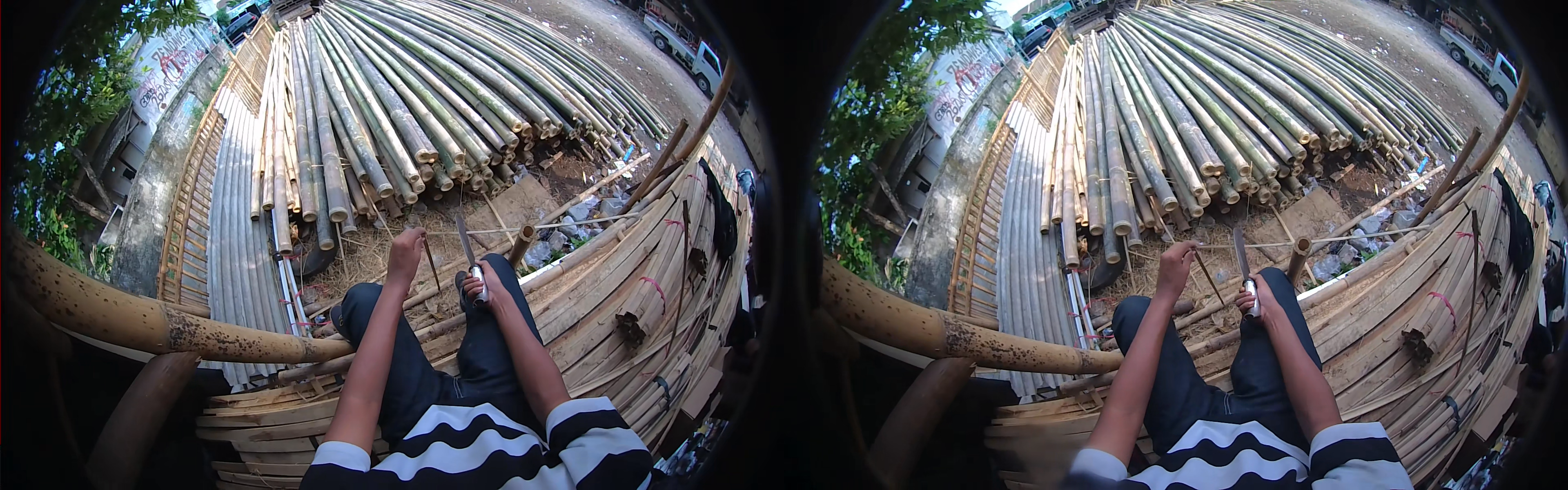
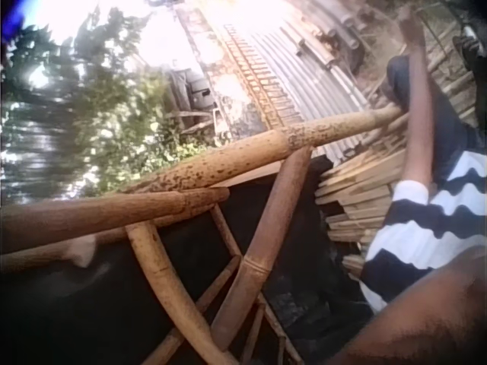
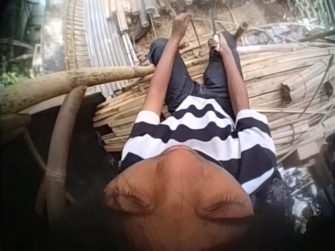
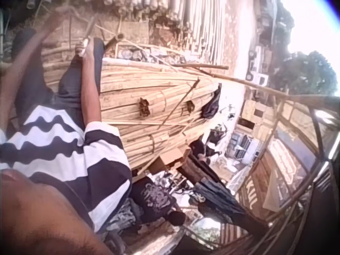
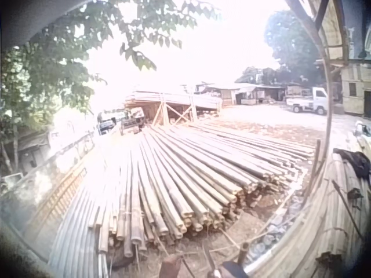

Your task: Smoothing or shaving long, thin bamboo strips using a large machete tool.

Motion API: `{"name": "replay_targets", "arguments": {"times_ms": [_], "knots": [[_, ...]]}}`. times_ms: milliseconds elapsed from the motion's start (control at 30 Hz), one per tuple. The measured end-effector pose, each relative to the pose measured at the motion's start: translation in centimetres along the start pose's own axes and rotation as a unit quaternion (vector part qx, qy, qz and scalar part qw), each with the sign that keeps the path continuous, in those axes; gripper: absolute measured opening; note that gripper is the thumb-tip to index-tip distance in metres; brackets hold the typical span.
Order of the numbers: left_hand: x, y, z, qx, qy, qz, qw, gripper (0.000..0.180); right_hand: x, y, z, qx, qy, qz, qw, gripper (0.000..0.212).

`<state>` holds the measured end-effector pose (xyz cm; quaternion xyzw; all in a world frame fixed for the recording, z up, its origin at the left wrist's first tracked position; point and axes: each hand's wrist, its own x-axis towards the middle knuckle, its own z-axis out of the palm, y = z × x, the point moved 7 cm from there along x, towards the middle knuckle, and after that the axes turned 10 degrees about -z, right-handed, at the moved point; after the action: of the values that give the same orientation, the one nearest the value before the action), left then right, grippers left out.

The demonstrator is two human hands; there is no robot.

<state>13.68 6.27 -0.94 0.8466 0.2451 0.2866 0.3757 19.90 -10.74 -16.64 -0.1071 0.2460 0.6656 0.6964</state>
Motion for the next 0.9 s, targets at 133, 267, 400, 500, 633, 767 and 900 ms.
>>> {"name": "replay_targets", "arguments": {"times_ms": [133,267,400,500,633,767,900], "knots": [[0.1,-1.1,-0.5,-0.003,0.037,-0.012,0.999,0.016,0.2,0.5,-0.9,-0.089,0.051,-0.001,0.995,0.042],[-0.2,-0.2,-0.6,0.034,0.038,-0.016,0.999,0.013,1.3,0.7,-2.0,-0.203,0.107,-0.027,0.973,0.044],[-0.1,-0.7,-1.0,0.063,0.048,-0.055,0.995,0.010,2.1,0.7,-3.3,-0.235,0.151,-0.039,0.959,0.045],[-0.1,-0.4,-1.2,0.080,0.072,-0.092,0.990,0.010,2.2,0.4,-4.3,-0.272,0.174,-0.043,0.945,0.046],[0.0,-0.9,-1.8,0.107,0.102,-0.105,0.983,0.011,2.3,0.6,-4.3,-0.319,0.183,-0.041,0.929,0.050],[0.2,-1.5,-1.6,0.060,0.088,-0.091,0.990,0.012,1.8,1.2,-3.9,-0.344,0.186,-0.045,0.919,0.049],[-0.2,-1.4,-2.4,0.046,0.105,-0.023,0.993,0.013,0.5,2.5,-1.0,-0.454,0.167,-0.125,0.866,0.039]]}}
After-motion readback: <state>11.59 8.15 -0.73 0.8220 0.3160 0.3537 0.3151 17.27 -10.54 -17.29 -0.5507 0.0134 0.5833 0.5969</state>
